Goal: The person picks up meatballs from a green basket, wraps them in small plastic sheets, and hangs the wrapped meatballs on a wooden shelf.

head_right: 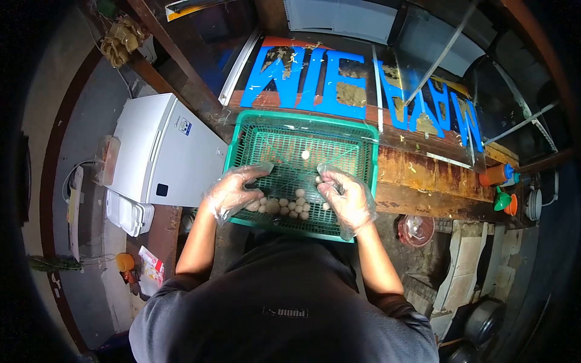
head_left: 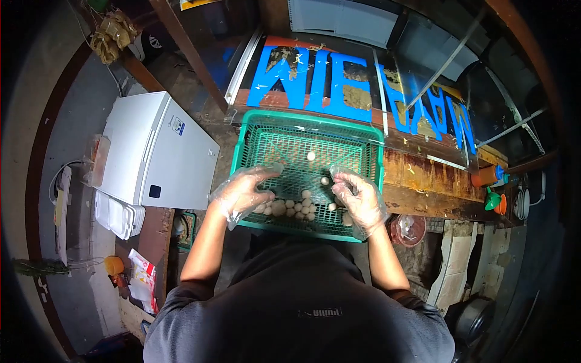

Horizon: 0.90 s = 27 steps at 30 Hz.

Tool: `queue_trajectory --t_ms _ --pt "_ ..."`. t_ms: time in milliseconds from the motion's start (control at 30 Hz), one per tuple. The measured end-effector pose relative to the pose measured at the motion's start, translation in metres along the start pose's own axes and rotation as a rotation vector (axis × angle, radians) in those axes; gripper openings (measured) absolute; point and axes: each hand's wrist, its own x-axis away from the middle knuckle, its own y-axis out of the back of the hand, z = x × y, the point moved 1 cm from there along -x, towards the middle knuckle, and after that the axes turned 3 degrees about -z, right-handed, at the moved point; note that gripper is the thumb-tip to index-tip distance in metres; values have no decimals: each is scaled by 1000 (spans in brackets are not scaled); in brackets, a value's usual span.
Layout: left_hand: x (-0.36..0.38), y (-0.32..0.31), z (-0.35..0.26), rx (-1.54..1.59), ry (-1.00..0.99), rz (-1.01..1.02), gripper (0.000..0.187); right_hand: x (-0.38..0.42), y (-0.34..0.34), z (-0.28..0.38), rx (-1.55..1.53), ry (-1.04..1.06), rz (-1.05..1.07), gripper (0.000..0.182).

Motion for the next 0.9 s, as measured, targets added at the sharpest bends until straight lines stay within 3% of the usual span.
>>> queue_trajectory --t_ms 67,133,333,400,467,567,667,800,900 --pt "-1 7 21 8 -47 8 57 2 -16 -2 15 13 -9 34" --pt "1 21 24 -173 -109 57 58 3 -37 10 110 39 36 33" --pt "9 26 42 -443 -59 229 61 3 -81 22 197 -32 89 39" --pt "7 23 64 -373 -266 236 58 4 -92 29 231 -88 129 38" --pt "9 27 66 -365 -306 230 55 4 -105 18 175 -98 120 37" --pt "9 37 52 -463 -482 246 40 1 -117 33 356 -109 138 39" --pt "3 34 48 -539 -480 409 31 -1 -129 35 415 -33 104 43" --pt "1 22 58 -538 -471 403 24 -2 -141 38 484 -62 95 45" --pt "-3 17 59 -532 -445 451 18 -3 -148 43 657 48 133 46"
